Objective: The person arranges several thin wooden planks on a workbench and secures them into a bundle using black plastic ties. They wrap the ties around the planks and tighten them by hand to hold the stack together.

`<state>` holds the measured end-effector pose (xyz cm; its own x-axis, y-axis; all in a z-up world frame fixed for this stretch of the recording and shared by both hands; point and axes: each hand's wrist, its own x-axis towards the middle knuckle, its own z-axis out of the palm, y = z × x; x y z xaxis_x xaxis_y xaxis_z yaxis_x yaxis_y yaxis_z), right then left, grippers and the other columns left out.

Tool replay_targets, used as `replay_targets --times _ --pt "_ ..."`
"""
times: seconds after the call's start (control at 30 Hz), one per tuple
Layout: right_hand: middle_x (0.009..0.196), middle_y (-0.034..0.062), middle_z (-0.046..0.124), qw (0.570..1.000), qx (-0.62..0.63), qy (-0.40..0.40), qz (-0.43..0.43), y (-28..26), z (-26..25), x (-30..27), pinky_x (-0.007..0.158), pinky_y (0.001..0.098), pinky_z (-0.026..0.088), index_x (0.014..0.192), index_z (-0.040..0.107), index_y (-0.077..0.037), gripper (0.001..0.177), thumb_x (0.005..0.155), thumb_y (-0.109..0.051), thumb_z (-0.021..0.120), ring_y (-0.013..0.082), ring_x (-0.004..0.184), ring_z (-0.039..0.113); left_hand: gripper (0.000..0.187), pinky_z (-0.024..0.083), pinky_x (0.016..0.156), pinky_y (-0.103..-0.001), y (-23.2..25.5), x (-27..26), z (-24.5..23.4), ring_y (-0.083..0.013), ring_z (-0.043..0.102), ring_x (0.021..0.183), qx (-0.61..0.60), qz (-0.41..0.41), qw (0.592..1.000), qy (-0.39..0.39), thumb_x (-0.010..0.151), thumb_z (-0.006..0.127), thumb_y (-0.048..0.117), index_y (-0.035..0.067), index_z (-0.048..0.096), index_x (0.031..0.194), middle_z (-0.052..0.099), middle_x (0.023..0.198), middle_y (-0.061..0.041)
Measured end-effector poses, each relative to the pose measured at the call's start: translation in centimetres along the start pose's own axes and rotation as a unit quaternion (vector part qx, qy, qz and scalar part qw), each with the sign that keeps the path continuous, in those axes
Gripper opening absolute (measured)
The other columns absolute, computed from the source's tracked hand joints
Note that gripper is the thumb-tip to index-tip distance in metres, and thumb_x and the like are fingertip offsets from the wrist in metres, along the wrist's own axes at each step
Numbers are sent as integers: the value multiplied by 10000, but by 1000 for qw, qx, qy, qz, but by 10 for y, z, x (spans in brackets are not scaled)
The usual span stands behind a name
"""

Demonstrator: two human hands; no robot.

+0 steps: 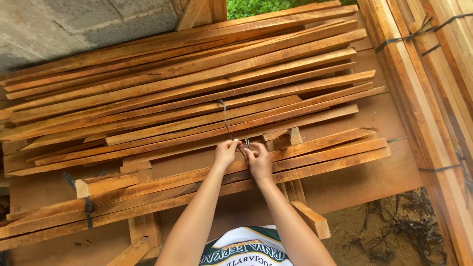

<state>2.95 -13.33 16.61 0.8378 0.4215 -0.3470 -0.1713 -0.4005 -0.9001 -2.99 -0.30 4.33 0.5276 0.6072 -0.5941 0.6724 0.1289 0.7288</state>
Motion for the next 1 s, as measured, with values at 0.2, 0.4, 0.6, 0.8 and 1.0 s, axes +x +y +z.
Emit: replay_targets --times 0.2,0.4,0.6,0.8,1.0 --pt "745 52 777 987 -143 -65 40 23 -1 23 670 324 577 914 828 -183 200 901 -380 796 211 789 768 291 546 872 -368 37 -42 -22 -249 710 1003 35 148 987 51 992 658 414 213 797 834 771 973 24" --pt "947 176 762 970 -215 -93 -61 43 0 25 865 510 564 1013 780 -84 202 978 -204 622 401 1019 702 256 524 982 -417 86 -75 -20 -196 681 1087 -103 130 981 -97 1017 572 168 97 780 1149 779 1113 -76" --pt "671 46 724 971 -197 -135 -13 36 -11 32 671 329 583 828 759 -195 257 1001 -328 624 241 753 746 300 504 1051 -405 36 -36 -25 -268 681 1201 128 61 969 -201 907 659 200 205 771 1185 772 1172 -43" --pt "698 142 750 983 -29 -125 130 38 -10 40 569 247 603 981 798 -66 168 842 -159 788 158 585 713 151 564 943 -343 19 -36 -37 -200 732 1067 177 82 973 -125 878 729 341 319 818 998 803 917 61" --pt "679 138 745 982 -29 -124 136 41 -9 46 511 236 594 891 781 -39 163 840 -193 803 151 533 700 273 521 991 -370 60 -52 -46 -229 697 1151 83 29 971 -220 876 709 292 260 799 1131 799 1089 -35"
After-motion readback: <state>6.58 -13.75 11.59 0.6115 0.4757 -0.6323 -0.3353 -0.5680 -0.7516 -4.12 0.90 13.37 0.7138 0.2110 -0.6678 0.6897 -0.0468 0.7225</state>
